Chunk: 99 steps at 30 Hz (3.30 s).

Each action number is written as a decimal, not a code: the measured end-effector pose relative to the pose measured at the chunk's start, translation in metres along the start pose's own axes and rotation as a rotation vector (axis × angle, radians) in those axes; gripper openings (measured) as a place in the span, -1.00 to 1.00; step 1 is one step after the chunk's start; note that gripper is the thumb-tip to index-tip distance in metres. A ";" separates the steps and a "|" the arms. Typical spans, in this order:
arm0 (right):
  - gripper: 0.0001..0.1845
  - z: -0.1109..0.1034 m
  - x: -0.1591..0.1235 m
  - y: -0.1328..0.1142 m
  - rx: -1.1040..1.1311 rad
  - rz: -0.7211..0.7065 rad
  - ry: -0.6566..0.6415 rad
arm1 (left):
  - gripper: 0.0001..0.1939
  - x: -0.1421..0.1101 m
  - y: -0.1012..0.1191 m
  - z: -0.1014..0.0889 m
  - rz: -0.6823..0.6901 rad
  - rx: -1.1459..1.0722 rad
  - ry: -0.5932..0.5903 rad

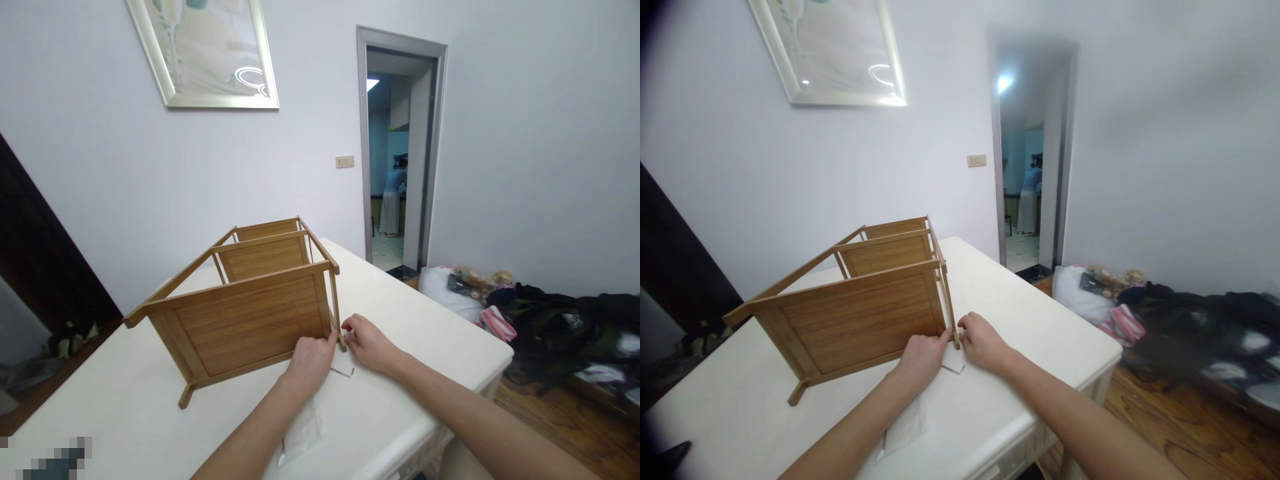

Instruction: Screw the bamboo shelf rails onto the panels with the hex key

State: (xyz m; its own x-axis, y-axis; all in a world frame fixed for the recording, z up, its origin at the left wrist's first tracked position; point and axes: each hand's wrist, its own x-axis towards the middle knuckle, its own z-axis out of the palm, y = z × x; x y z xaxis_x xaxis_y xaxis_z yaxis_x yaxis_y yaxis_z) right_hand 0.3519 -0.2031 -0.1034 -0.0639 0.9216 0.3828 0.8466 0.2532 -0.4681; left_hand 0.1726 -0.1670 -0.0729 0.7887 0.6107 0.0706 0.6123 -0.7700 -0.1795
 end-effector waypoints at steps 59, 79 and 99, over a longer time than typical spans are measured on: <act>-0.81 0.006 0.015 0.003 0.013 -0.076 0.005 | -0.70 -0.007 -0.004 -0.002 0.048 -0.017 0.182; -0.74 0.007 0.016 0.007 0.041 -0.085 -0.010 | -0.63 -0.005 -0.004 0.004 0.045 -0.014 0.174; -0.82 0.003 0.006 -0.001 0.021 -0.016 -0.008 | -0.56 -0.002 0.000 0.008 0.023 0.034 0.118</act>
State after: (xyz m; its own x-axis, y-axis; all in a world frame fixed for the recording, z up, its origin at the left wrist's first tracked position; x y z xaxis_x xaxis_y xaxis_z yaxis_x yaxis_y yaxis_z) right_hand 0.3492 -0.1964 -0.1034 -0.0812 0.9197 0.3841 0.8343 0.2735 -0.4786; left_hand 0.1704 -0.1666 -0.0803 0.8048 0.5655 0.1803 0.5933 -0.7756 -0.2157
